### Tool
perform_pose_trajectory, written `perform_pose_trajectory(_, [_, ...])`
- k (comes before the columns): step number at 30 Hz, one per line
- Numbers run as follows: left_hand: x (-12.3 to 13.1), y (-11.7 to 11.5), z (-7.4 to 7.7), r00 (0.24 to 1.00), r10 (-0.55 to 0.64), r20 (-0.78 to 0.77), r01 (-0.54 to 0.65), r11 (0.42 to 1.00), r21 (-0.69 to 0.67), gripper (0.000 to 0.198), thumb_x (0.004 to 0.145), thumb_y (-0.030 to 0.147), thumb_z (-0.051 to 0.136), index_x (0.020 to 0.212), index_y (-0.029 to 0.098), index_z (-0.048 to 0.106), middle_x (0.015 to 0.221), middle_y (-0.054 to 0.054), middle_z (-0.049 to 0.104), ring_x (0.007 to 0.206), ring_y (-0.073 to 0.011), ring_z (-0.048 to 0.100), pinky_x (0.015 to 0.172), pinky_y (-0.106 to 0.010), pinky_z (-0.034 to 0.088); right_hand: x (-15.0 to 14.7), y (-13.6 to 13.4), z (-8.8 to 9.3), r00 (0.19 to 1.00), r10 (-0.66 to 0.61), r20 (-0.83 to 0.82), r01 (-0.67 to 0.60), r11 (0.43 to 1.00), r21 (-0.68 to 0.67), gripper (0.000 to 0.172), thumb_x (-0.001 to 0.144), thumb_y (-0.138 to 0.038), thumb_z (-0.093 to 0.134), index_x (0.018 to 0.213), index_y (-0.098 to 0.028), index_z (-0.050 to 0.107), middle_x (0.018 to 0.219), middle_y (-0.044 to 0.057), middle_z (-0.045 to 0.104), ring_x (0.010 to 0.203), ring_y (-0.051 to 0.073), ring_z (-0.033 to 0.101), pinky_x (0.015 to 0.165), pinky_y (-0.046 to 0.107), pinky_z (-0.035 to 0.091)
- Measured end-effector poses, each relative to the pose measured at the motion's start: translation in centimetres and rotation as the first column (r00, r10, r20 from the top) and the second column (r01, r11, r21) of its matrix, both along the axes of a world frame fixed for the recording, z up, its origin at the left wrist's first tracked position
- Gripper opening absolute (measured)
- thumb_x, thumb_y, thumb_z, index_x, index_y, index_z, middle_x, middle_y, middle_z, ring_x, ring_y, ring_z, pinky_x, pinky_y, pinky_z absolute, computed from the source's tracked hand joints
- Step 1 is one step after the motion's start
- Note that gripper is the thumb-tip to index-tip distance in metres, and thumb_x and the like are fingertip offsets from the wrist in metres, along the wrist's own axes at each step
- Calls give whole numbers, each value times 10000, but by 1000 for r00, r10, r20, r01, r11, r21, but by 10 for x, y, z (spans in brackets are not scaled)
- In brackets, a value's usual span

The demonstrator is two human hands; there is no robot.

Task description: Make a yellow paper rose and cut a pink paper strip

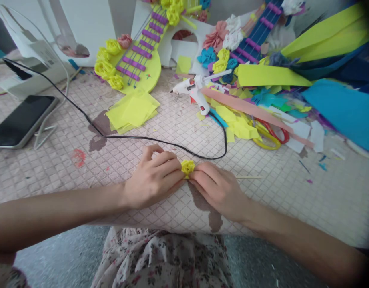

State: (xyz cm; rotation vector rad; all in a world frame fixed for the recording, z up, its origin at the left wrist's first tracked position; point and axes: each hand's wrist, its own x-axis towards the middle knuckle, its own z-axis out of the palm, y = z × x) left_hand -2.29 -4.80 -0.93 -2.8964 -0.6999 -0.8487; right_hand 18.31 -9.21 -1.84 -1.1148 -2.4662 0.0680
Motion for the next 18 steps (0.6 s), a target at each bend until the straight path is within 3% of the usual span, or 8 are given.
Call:
perform_pose_trajectory(5, [-1, -1, 0, 1000, 0, -12, 1, 1000, 25, 102, 913, 213, 511, 860, 182, 592, 807, 6, 661, 847, -171, 565, 831, -416, 352, 1, 0, 0, 999, 6, -43, -7, 1000, -18, 147, 916, -146, 468, 869, -139, 607, 919, 80, 582, 826, 169, 532, 685, 297, 464])
perform_pose_trajectory(11, [-1, -1, 0, 1000, 29, -4, -29, 999, 29, 53, 891, 220, 549, 861, 199, 586, 826, 15, 657, 849, -170, 557, 825, -407, 346, 1, 0, 1, 999, 14, -30, -14, 1000, -11, 199, 918, -144, 454, 781, -144, 598, 824, 64, 565, 768, 166, 515, 658, 300, 461])
perform_pose_trajectory(18, [-1, 0, 1, 1000, -24, 17, 24, 999, 36, 91, 911, 191, 508, 864, 191, 586, 813, 14, 652, 854, -166, 561, 834, -406, 347, -1, 0, 3, 1000, 18, -16, -18, 1000, -17, 166, 919, -144, 460, 866, -131, 616, 854, 69, 589, 792, 173, 534, 676, 310, 471])
